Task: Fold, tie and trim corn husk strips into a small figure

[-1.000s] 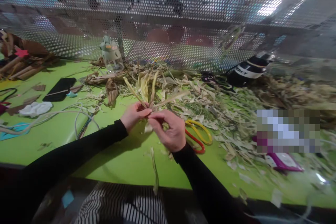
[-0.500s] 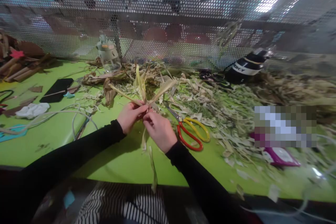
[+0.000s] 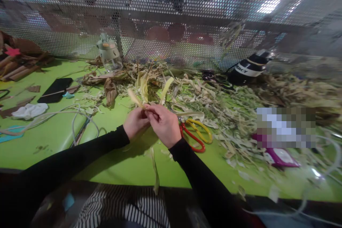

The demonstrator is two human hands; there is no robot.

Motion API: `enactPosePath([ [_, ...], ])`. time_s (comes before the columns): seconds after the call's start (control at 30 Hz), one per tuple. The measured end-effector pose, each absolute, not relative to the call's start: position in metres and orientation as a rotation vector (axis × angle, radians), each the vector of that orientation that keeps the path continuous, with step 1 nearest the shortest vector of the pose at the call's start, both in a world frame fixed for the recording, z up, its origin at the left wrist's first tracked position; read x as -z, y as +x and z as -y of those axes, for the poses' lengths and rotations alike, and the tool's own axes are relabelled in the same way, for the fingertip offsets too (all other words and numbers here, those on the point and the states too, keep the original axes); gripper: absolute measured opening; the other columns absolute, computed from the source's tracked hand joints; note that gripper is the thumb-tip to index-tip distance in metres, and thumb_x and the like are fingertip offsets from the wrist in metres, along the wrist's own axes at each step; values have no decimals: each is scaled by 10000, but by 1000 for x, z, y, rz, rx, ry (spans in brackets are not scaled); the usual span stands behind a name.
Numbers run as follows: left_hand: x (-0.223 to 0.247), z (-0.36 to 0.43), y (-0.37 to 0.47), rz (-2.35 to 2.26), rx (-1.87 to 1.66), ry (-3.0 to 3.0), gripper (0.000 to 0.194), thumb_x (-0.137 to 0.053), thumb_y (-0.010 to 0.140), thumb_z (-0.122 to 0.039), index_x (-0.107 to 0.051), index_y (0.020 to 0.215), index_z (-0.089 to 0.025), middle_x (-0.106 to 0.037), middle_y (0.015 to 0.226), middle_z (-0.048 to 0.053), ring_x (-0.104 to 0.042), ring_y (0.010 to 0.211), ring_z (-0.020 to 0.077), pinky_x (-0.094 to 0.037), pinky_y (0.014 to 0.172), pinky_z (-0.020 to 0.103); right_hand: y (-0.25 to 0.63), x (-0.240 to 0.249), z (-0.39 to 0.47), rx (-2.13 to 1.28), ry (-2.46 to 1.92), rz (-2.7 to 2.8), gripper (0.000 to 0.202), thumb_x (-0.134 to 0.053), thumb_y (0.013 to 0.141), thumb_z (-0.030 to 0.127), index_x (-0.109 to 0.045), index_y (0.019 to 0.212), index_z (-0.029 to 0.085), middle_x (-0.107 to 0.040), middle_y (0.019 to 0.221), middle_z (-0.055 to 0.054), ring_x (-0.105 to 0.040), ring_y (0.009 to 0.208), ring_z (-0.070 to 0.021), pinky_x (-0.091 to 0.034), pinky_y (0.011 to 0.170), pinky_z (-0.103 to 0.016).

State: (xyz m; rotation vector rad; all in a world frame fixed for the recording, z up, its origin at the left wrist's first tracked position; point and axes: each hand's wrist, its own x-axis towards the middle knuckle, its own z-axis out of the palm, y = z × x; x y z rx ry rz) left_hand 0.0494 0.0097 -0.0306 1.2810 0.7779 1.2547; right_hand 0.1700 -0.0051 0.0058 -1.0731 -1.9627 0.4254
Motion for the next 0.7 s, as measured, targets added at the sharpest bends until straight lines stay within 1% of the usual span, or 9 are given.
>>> enactPosePath([
  [0.1,28,-11,48,-799,-1242,1195,177,-716,646,-197,-586,750,-135,-619,705,1,-572,665,111,-464,698,238,174,-5,5,-439,-1080,1979,72,-535,831,232,-584,816,181,-598,692,-7,-517,555,-113,-443,527,-238],
  [0.2,28,-13,46,-846,-1249,1085,160,-704,645,-198,-577,719,-134,-592,658,-14,-547,617,101,-455,652,235,174,-5,7,-375,-1086,2031,111,-562,806,253,-529,725,185,-542,643,10,-457,511,-98,-391,473,-224],
  [0.23,28,-13,46,-839,-1254,1083,141,-691,652,-188,-579,720,-135,-592,661,-13,-547,615,103,-456,650,240,174,-5,8,-366,-1105,2028,111,-592,792,280,-541,774,183,-547,649,10,-462,508,-101,-388,461,-225],
  [0.3,29,-12,46,-819,-1258,1175,93,-665,666,-161,-593,718,-136,-608,688,1,-559,642,114,-460,673,250,172,-6,9,-335,-1152,2008,267,-642,769,332,-560,972,180,-588,700,-2,-510,534,-123,-406,461,-236],
  [0.37,29,-10,46,-840,-1266,1313,59,-656,674,-146,-611,711,-138,-626,713,13,-569,682,125,-458,708,252,171,-6,9,-250,-1132,1993,319,-622,800,330,-557,1082,195,-636,773,-26,-576,619,-153,-457,530,-261],
  [0.47,27,-10,45,-893,-1251,1329,77,-661,685,-187,-617,720,-135,-617,686,6,-553,651,111,-451,680,235,173,-5,8,-99,-1024,1968,118,-530,867,253,-615,937,208,-661,825,-45,-606,715,-160,-490,659,-280],
  [0.53,26,-12,44,-916,-1231,1220,103,-653,695,-214,-606,730,-130,-595,645,-9,-524,583,91,-437,614,217,174,-3,7,-78,-1016,1936,92,-524,865,235,-607,858,196,-648,792,-43,-584,644,-139,-483,619,-264],
  [0.63,25,-13,43,-913,-1266,1173,72,-651,677,-165,-598,713,-132,-597,643,-14,-532,582,92,-441,617,220,174,-1,7,-199,-1055,1964,159,-576,837,284,-584,961,185,-614,714,-7,-515,510,-107,-443,485,-232],
  [0.7,25,-12,43,-889,-1293,1259,58,-655,661,-127,-602,682,-138,-614,667,-7,-562,646,112,-451,672,232,173,-2,7,-231,-1032,2011,236,-579,839,293,-569,1053,193,-629,734,-6,-541,545,-115,-456,500,-231],
])
